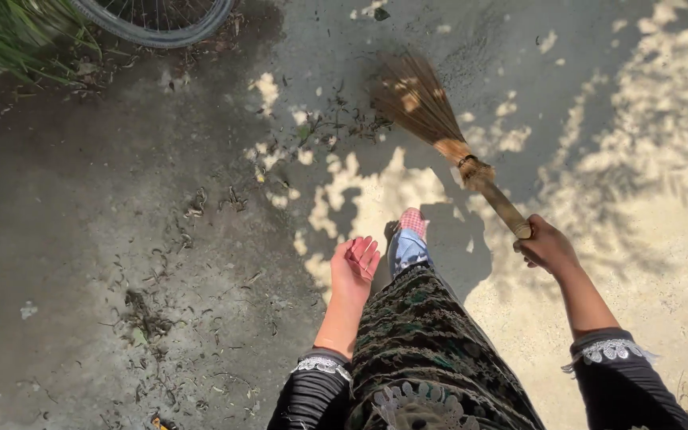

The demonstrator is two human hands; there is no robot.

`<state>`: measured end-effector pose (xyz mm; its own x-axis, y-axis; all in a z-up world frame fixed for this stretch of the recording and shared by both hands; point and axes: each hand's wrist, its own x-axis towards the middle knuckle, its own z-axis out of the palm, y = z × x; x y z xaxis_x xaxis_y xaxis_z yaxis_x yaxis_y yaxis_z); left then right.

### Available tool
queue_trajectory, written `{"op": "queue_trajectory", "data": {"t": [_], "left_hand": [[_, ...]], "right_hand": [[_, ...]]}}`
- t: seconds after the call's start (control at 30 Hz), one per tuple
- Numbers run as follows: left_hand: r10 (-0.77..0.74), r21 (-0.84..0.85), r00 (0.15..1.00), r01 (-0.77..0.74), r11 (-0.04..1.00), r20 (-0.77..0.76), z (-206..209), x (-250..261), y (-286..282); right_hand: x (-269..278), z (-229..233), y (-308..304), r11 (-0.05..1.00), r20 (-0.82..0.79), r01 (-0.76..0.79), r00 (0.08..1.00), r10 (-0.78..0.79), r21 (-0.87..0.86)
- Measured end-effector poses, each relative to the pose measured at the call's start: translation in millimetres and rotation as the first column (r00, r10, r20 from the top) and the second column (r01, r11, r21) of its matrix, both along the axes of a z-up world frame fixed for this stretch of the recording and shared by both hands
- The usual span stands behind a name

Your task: The person is sweeping the dirt and leaves on the ground with a broom.

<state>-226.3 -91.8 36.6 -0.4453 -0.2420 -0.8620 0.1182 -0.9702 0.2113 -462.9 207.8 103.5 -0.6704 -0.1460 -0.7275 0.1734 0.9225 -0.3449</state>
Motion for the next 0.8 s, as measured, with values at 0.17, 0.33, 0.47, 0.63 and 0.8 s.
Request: {"op": "queue_trajectory", "data": {"t": [0.17, 0.33, 0.47, 0.63, 0.8], "left_hand": [[-0.053, 0.032, 0.998, 0.052, 0.998, 0.032, 1.4, -71.3, -2.0], [-0.042, -0.047, 0.998, 0.044, 0.998, 0.036, 23.3, -115.1, -12.4], [-0.009, -0.043, 0.989, 0.016, 0.999, 0.149, 16.1, -114.1, -12.1], [0.031, -0.008, 0.971, -0.03, 1.0, 0.239, -21.7, -120.5, 3.8], [-0.01, 0.011, 0.988, 0.008, 1.0, 0.153, -35.2, -172.4, 15.4]], "right_hand": [[-159.6, -128.5, 46.4, 0.889, 0.137, 0.381, 0.924, -0.357, -0.254], [-188.5, -235.6, -28.5, 0.643, 0.446, 0.687, 0.718, -0.534, -0.338], [-83.1, -233.8, -92.2, 0.754, 0.481, 0.657, 0.664, -0.572, -0.01], [22.5, -219.3, -83.1, 0.941, 0.679, 0.322, 0.714, -0.169, -0.104], [-10.7, -148.0, -89.5, 0.963, 0.532, -0.078, 0.821, 0.208, -0.256]]}}
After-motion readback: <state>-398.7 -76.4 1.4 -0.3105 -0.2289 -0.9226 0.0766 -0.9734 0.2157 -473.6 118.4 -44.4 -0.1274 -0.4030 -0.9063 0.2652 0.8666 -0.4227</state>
